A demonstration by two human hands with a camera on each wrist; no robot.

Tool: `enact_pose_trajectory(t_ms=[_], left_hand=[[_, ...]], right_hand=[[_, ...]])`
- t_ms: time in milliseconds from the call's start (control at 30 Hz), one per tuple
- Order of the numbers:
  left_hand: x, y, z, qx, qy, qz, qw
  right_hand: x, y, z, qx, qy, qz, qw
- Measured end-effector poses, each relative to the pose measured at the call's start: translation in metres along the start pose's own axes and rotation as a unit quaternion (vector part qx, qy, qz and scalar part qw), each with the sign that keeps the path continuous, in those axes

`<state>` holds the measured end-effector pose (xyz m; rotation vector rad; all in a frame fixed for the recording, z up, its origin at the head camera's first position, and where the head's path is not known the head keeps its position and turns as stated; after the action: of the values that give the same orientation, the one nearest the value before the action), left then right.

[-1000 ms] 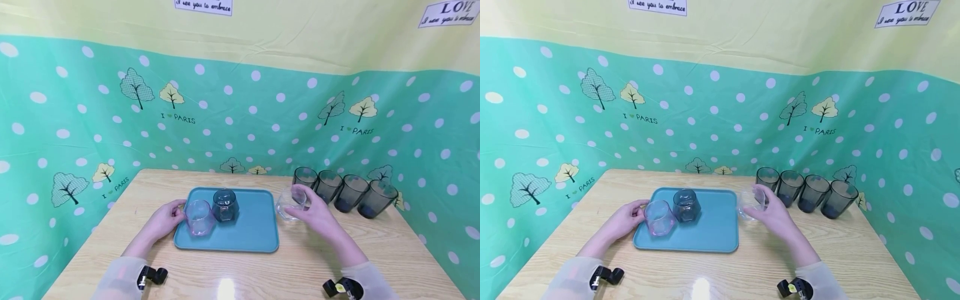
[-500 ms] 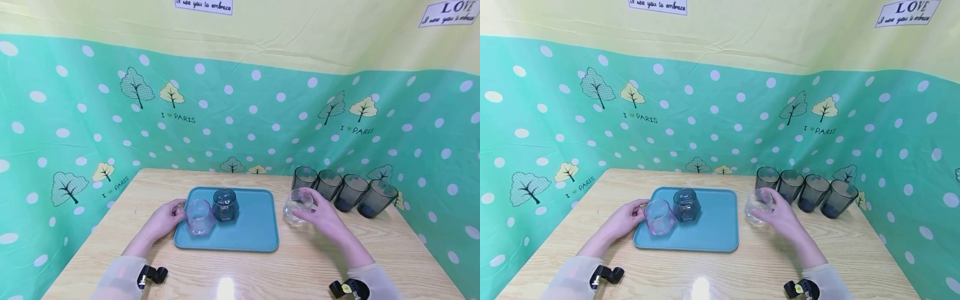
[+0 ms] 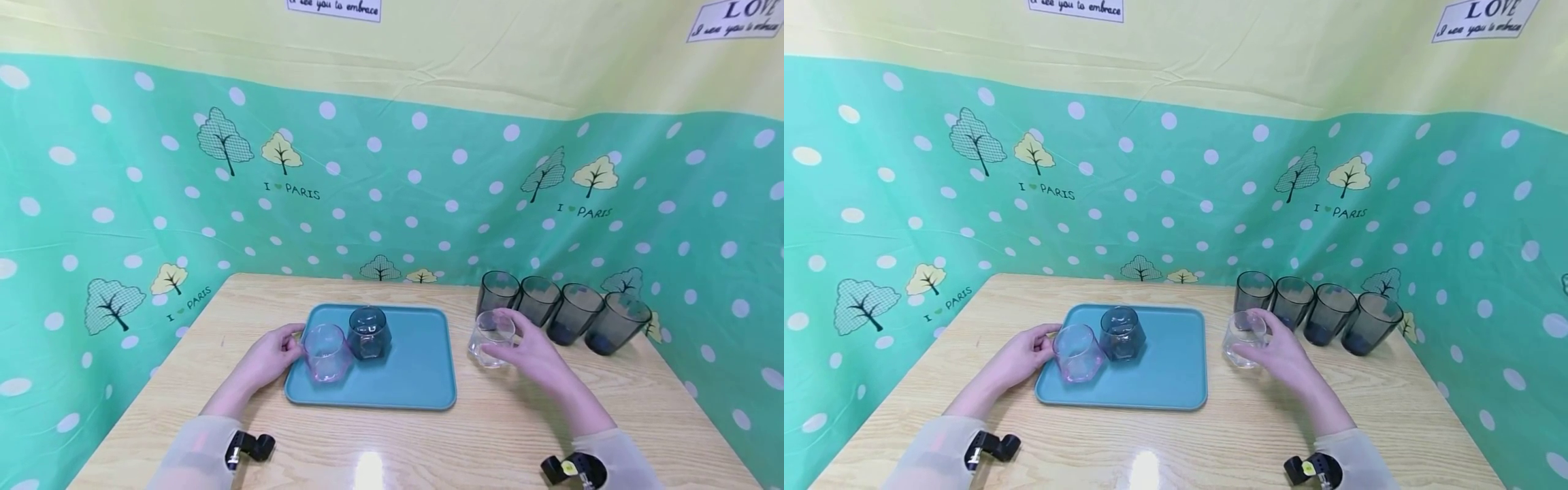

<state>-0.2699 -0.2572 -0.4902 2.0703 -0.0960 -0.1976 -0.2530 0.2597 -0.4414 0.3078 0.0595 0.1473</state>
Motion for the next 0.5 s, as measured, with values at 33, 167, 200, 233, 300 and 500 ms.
enact_pose_trajectory(t_ms=[33,167,200,233,300,500], left_hand=[[-0.0001,0.0001,0.0,0.0,0.0,0.0,1.0],[-0.0004,0.0003,-0.0004,0.003,0.001,0.001,1.0],[-0.0006,0.0003,-0.0004,0.003,0.001,0.001,1.0],[-0.0006,0.0003,-0.0005,0.004,0.001,0.001,1.0],[-0.0008,0.0002,-0.0005,0.003,0.0,0.001,1.0],[-0.0005,-0.0005,-0.0001,0.0,0.002,0.004,1.0]], right_hand=[[-0.0002,0.0,-0.0002,0.002,-0.001,0.0,1.0],[-0.0007,0.0002,-0.0007,0.006,-0.005,0.0,1.0],[-0.0007,0.0003,-0.0009,0.004,-0.006,0.0,1.0],[-0.0007,0.0005,-0.0011,0.002,-0.007,0.0,1.0],[-0.0007,0.001,-0.0017,-0.002,-0.009,0.001,1.0],[-0.002,0.0029,-0.0043,-0.02,-0.016,0.005,0.9997]])
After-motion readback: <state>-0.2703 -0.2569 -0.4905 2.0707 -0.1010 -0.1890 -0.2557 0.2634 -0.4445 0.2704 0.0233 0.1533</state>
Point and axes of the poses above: each hand's wrist, its own x-axis away from the middle knuckle, its own y-axis out of the back of the hand, z = x × y, the point moved 1 cm from there along -x, towards the middle knuckle, and after that the axes turned 15 degrees about -x, right-handed, at the moved point
